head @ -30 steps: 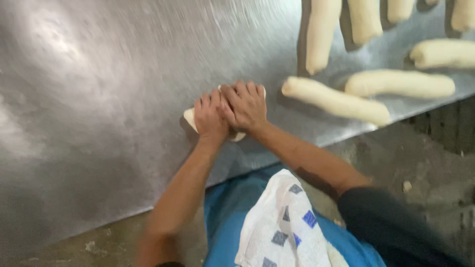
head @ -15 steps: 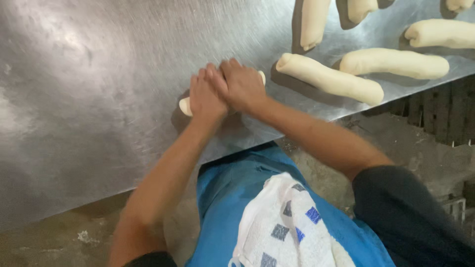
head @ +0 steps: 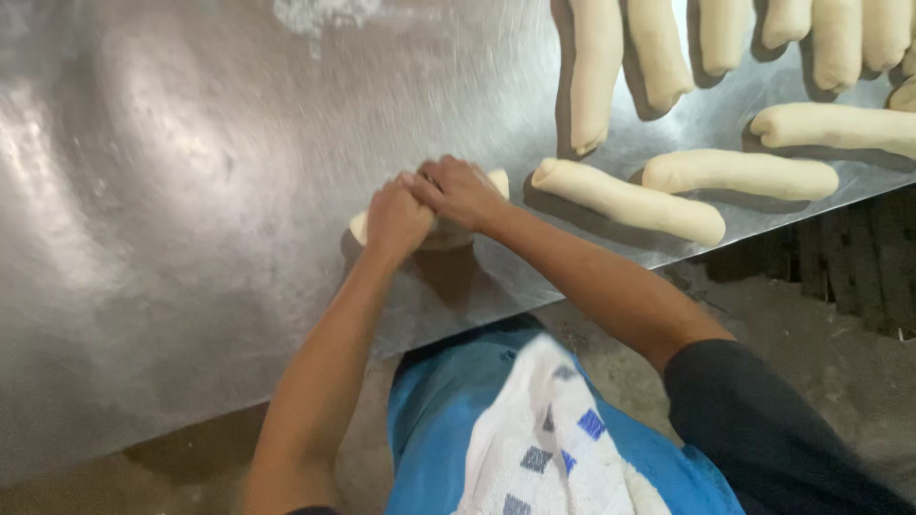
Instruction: The person takes pieces of dough from a metal surface and rolls them into long cylinders by hand.
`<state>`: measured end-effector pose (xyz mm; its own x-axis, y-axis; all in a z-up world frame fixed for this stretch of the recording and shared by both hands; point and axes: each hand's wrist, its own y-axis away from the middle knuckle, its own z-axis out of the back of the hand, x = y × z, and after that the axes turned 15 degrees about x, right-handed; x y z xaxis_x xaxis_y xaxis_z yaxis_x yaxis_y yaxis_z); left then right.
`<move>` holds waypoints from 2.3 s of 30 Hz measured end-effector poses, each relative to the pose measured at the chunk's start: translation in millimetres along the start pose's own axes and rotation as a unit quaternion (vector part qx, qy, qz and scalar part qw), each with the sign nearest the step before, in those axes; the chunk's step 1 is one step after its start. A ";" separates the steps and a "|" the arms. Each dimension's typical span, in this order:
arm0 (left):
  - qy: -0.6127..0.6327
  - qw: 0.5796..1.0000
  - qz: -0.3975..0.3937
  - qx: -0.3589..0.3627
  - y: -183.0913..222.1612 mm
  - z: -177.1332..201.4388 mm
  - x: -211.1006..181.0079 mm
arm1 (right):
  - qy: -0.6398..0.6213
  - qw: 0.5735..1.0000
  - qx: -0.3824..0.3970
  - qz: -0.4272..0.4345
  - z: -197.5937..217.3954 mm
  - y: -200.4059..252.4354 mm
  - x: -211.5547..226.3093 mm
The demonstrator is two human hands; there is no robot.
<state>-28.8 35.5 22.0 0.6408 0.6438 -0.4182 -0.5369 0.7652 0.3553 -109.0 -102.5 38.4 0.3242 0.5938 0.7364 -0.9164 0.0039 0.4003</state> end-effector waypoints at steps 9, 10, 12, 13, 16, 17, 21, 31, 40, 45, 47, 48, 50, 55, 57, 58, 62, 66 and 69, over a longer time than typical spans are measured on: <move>-0.251 0.961 -0.022 -0.110 83.7 -82.6 -12.1 | 0.159 0.951 -0.240 0.112 -78.8 64.3 4.5; -0.254 0.960 -0.025 -0.114 69.2 -77.7 -7.1 | 0.176 0.944 -0.254 0.118 -74.8 53.4 3.2; -0.243 0.969 0.031 -0.045 41.4 -61.5 -3.1 | 0.176 0.943 -0.259 0.116 -60.6 25.2 -0.9; -0.246 0.968 0.052 -0.004 27.8 -50.9 -0.9 | 0.175 0.943 -0.258 0.114 -52.5 12.5 -3.3; -0.292 0.954 0.049 -0.046 -23.8 -13.5 14.7 | 0.190 0.944 -0.259 0.077 -17.7 -42.5 -6.2; -0.232 0.969 0.040 -0.077 -41.6 -1.7 16.4 | 0.294 0.894 -0.305 0.145 -7.6 -46.6 -7.3; -0.189 0.978 -0.053 -0.065 -60.7 26.1 14.1 | 0.306 0.923 -0.232 0.040 13.2 -65.9 1.1; -0.346 0.927 -0.014 -0.143 74.7 -45.3 -21.7 | 0.207 0.920 -0.331 0.023 -71.9 54.2 21.6; -0.217 0.969 -0.088 -0.083 -52.8 43.9 1.0 | 0.121 0.940 -0.318 -0.010 -3.2 -62.3 -7.9; -0.077 0.995 -0.061 0.008 -129.2 69.1 22.3 | 0.174 0.944 -0.273 -0.059 43.6 -141.9 -27.5; -0.073 0.995 -0.068 0.014 -117.7 62.4 31.9 | 0.165 0.919 -0.348 -0.089 35.9 -134.2 -16.2; -0.127 0.989 -0.077 0.010 -96.1 53.1 31.1 | 0.181 0.929 -0.310 -0.086 23.7 -111.9 -11.2; -0.197 0.975 -0.102 0.004 -32.0 35.1 31.7 | 0.173 0.963 -0.184 -0.093 -14.8 -54.5 -0.5; -0.234 0.971 -0.049 0.024 58.4 64.0 17.1 | 0.247 0.961 -0.124 0.032 -30.8 62.1 -12.5; -0.117 0.984 -0.099 0.095 67.3 78.6 6.1 | 0.239 0.971 -0.018 -0.020 -24.1 84.8 -10.5; -0.119 0.985 -0.092 0.090 82.6 79.7 -2.8 | 0.086 0.995 -0.024 0.049 -18.4 98.0 -7.0; -0.062 0.981 -0.184 0.020 133.2 97.7 -39.0 | -0.050 0.965 -0.038 0.254 10.5 172.4 7.3; -0.124 0.979 -0.164 0.010 198.1 119.7 -57.7 | 0.160 0.964 0.046 0.208 37.3 251.4 -8.3; -0.215 0.974 0.070 0.031 205.2 129.2 -75.4 | 0.199 0.939 -0.074 0.271 82.2 271.5 -29.1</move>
<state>-116.3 143.6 234.5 0.7411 0.6710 0.0225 -0.6101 0.6590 0.4399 -347.9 -184.9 170.5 -0.2849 0.7943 0.5366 -0.9539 -0.2903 -0.0767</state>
